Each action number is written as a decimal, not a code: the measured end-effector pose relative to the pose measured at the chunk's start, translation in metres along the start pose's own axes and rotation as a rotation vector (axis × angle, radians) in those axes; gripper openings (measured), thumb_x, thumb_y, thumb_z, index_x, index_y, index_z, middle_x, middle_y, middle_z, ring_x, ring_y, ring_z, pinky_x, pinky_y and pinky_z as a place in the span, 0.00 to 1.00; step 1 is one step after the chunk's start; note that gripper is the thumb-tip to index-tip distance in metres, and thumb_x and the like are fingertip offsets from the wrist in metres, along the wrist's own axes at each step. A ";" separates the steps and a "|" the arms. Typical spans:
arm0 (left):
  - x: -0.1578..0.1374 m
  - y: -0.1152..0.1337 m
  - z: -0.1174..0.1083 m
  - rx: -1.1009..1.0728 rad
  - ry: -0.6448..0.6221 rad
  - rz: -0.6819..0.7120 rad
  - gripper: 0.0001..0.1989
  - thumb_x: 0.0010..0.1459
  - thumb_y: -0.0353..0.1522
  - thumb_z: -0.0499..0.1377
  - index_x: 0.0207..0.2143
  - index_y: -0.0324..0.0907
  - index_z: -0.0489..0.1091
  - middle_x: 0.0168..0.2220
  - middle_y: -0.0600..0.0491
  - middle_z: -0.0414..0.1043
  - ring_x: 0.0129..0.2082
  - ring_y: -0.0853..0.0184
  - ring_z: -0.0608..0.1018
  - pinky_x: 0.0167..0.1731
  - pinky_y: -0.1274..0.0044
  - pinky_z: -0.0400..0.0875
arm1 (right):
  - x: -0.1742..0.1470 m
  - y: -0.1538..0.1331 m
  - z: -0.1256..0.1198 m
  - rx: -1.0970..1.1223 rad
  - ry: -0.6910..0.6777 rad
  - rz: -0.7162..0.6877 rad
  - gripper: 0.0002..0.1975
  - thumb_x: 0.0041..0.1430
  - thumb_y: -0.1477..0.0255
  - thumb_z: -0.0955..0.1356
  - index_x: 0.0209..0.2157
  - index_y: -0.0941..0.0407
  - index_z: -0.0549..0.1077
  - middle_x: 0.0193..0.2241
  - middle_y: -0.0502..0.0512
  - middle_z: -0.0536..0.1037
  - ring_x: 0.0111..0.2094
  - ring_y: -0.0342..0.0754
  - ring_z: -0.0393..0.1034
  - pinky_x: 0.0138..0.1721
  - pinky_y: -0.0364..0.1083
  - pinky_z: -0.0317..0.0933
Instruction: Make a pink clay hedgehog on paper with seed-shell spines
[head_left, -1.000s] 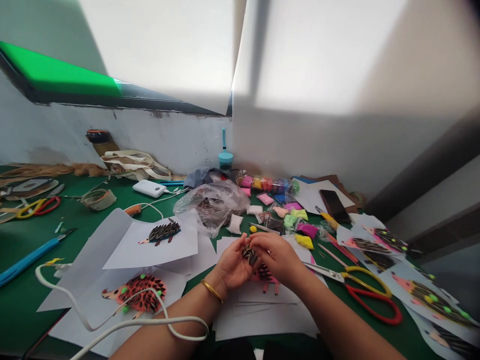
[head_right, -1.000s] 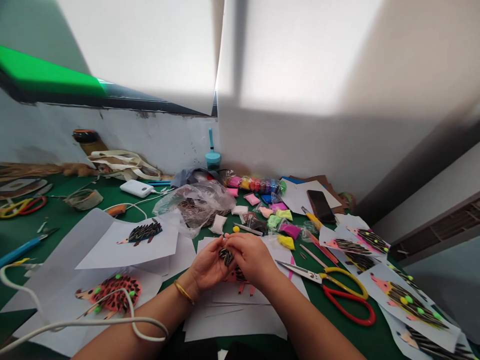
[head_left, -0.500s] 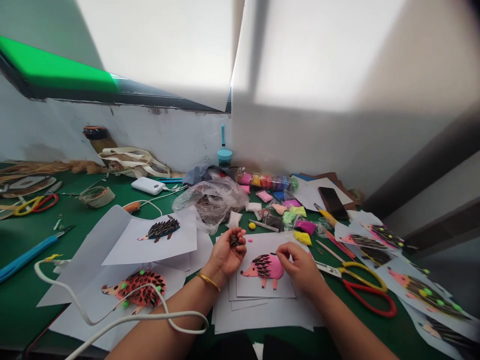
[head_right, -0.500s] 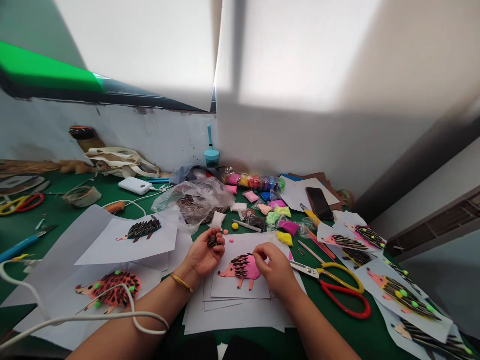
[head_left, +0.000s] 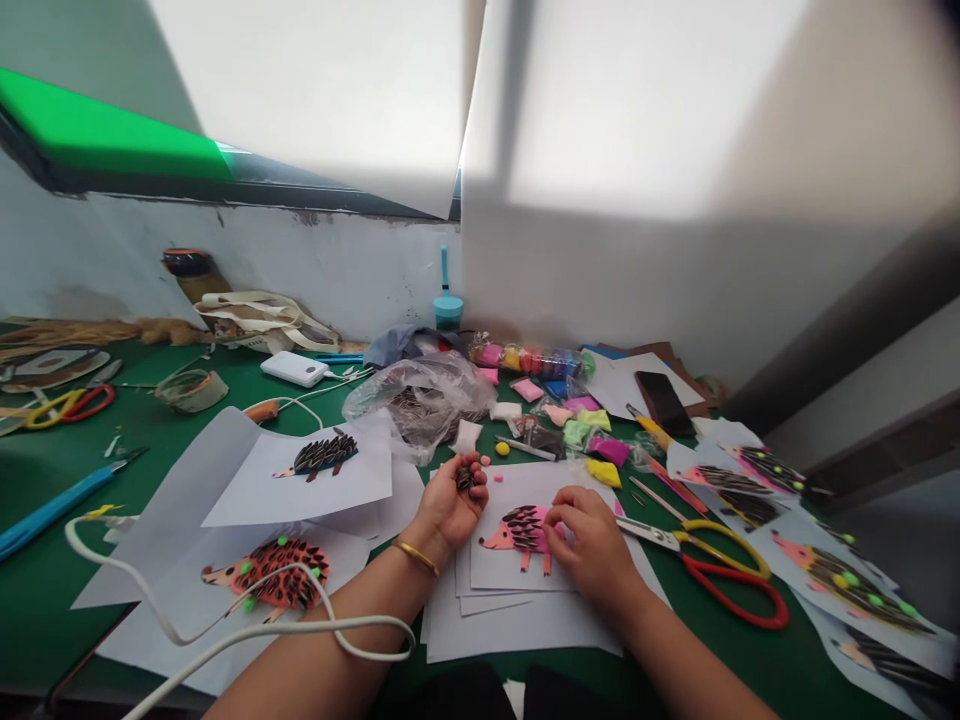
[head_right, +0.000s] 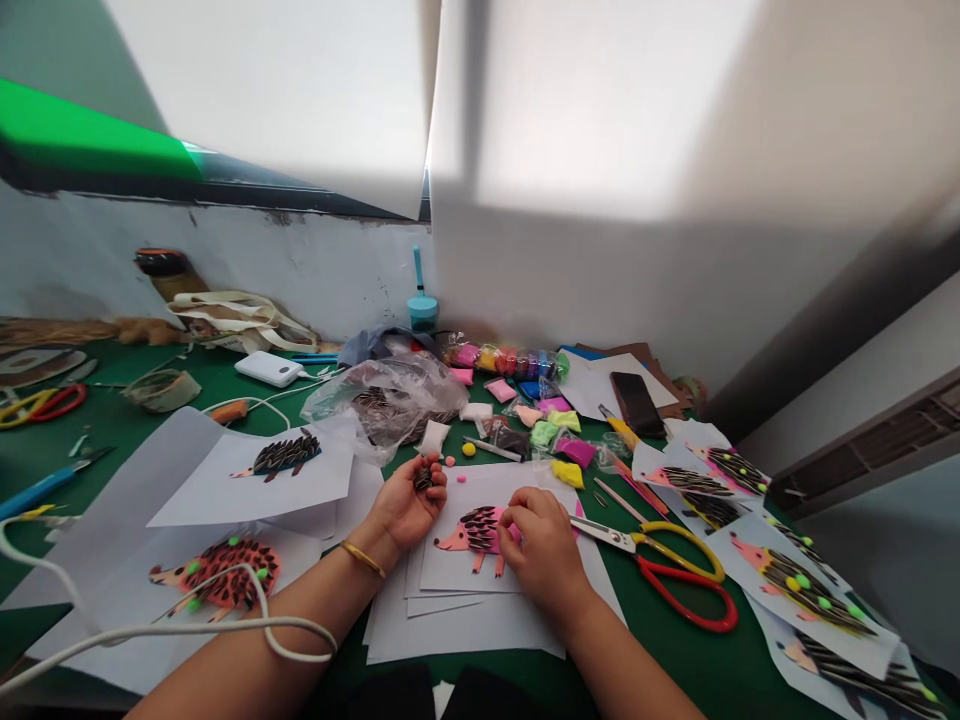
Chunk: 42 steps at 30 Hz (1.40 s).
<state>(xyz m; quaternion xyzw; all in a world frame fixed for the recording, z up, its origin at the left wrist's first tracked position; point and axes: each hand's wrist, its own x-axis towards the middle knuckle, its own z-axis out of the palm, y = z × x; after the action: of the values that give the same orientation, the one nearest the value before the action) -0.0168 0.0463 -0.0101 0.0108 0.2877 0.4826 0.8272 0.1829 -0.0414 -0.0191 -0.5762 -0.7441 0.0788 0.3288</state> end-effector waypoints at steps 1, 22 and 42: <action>0.000 0.000 0.000 0.002 0.001 0.000 0.08 0.61 0.30 0.51 0.33 0.36 0.68 0.26 0.51 0.66 0.21 0.74 0.69 0.15 0.85 0.59 | 0.000 0.000 0.000 -0.015 -0.003 -0.011 0.04 0.53 0.74 0.65 0.27 0.54 0.72 0.34 0.55 0.71 0.37 0.51 0.65 0.38 0.50 0.59; -0.001 0.000 0.000 0.006 -0.001 -0.002 0.09 0.61 0.30 0.51 0.33 0.35 0.68 0.26 0.51 0.65 0.22 0.74 0.69 0.15 0.86 0.59 | -0.006 0.004 -0.002 0.207 -0.070 0.085 0.06 0.59 0.74 0.61 0.36 0.54 0.69 0.34 0.53 0.75 0.37 0.48 0.69 0.39 0.46 0.63; 0.001 -0.001 -0.001 0.011 -0.002 -0.004 0.08 0.61 0.30 0.51 0.33 0.35 0.68 0.26 0.51 0.65 0.22 0.75 0.69 0.16 0.86 0.59 | -0.005 0.003 -0.003 0.164 -0.083 0.040 0.07 0.59 0.75 0.63 0.35 0.53 0.72 0.34 0.53 0.75 0.38 0.49 0.69 0.40 0.47 0.63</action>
<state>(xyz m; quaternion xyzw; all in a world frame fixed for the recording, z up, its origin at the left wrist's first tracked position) -0.0163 0.0464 -0.0118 0.0154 0.2894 0.4794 0.8284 0.1871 -0.0457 -0.0205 -0.5584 -0.7366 0.1697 0.3419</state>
